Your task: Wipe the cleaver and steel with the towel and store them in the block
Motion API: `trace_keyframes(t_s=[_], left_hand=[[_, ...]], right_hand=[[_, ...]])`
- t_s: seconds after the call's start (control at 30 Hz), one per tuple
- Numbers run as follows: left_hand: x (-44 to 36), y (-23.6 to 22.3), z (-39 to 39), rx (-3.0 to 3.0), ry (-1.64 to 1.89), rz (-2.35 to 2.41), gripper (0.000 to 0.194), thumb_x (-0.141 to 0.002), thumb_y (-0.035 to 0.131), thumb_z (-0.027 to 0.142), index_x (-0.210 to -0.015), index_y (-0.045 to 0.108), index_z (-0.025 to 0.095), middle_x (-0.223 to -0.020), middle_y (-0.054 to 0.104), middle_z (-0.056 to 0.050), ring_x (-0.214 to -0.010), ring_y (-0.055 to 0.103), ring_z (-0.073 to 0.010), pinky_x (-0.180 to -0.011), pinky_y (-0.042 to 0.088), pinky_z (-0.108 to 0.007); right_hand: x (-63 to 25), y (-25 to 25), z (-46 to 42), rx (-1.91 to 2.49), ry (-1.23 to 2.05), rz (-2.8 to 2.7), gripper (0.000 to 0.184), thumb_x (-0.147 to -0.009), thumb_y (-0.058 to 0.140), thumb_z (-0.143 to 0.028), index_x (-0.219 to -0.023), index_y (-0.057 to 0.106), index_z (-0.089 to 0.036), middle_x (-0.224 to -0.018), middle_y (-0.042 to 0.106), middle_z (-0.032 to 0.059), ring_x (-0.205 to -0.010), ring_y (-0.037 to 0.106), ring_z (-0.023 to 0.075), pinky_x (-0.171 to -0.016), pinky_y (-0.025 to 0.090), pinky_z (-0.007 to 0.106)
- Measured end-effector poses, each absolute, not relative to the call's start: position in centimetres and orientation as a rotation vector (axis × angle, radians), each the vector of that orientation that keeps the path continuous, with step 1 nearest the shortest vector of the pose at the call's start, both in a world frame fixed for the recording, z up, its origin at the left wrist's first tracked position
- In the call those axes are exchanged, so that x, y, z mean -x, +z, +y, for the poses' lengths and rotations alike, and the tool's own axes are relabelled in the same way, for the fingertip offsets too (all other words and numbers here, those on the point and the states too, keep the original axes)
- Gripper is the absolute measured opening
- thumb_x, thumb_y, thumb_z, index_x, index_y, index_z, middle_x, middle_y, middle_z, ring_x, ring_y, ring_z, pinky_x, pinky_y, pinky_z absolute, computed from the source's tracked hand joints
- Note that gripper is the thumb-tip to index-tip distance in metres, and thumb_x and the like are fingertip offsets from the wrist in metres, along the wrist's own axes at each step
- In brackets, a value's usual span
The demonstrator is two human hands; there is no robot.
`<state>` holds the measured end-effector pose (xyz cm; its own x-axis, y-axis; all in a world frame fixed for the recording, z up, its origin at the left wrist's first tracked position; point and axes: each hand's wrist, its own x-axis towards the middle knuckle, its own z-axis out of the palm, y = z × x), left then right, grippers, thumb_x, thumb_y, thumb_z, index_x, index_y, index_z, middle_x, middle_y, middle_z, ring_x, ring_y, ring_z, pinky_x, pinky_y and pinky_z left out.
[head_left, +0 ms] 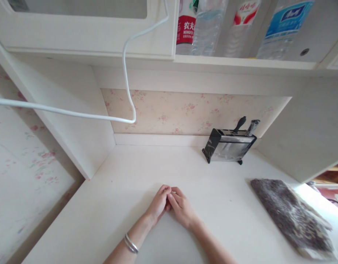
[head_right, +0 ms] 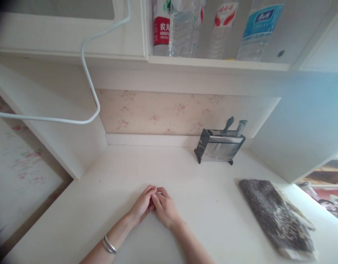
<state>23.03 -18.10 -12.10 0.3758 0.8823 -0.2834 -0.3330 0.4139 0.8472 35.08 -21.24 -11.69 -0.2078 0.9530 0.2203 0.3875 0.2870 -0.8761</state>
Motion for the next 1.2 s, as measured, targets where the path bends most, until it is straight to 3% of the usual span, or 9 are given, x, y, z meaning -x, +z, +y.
trace_keyframes(t_s=[0.13, 0.3, 0.47, 1.2], left_hand=[[-23.1, -12.2, -18.0, -0.802, 0.863, 0.828, 0.024, -0.077, 0.062, 0.042, -0.077, 0.051, 0.020, -0.054, 0.044, 0.008, -0.041, 0.036, -0.0057, -0.040, 0.019, -0.021], [-23.0, -11.7, -18.1, -0.803, 0.862, 0.816, 0.025, -0.074, 0.065, 0.040, -0.074, 0.050, 0.020, -0.055, 0.045, 0.008, -0.043, 0.037, -0.0058, -0.041, 0.022, -0.021], [-23.0, -11.4, -18.2, -0.826, 0.854, 0.805, 0.024, -0.074, 0.066, 0.038, -0.072, 0.052, 0.018, -0.056, 0.045, 0.007, -0.044, 0.038, -0.0058, -0.042, 0.023, -0.022], [-23.2, -12.8, -18.0, -0.859, 0.866, 0.830, 0.023, -0.080, 0.059, 0.039, -0.074, 0.052, 0.018, -0.056, 0.046, 0.007, -0.043, 0.040, -0.0062, -0.041, 0.025, -0.021]], right_hand=[[-35.7, -11.6, -20.9, 1.189, 0.966, -1.682, 0.058, -0.099, 0.031, -0.049, -0.063, 0.064, -0.019, -0.096, 0.061, 0.0059, -0.088, 0.061, 0.0168, -0.086, 0.046, 0.031], [-35.6, -11.5, -20.8, 1.178, 0.979, -1.653, 0.056, -0.098, 0.032, -0.052, -0.066, 0.064, -0.019, -0.094, 0.063, 0.0058, -0.086, 0.061, 0.0175, -0.083, 0.047, 0.031], [-35.6, -11.5, -20.9, 1.191, 0.995, -1.670, 0.055, -0.099, 0.029, -0.051, -0.069, 0.062, -0.019, -0.076, 0.062, 0.0030, -0.073, 0.060, 0.0160, -0.075, 0.046, 0.030], [-35.6, -12.1, -20.8, 1.183, 0.877, -1.784, 0.050, -0.101, 0.031, -0.043, -0.067, 0.059, -0.019, -0.081, 0.059, 0.0032, -0.076, 0.057, 0.0134, -0.076, 0.042, 0.027]])
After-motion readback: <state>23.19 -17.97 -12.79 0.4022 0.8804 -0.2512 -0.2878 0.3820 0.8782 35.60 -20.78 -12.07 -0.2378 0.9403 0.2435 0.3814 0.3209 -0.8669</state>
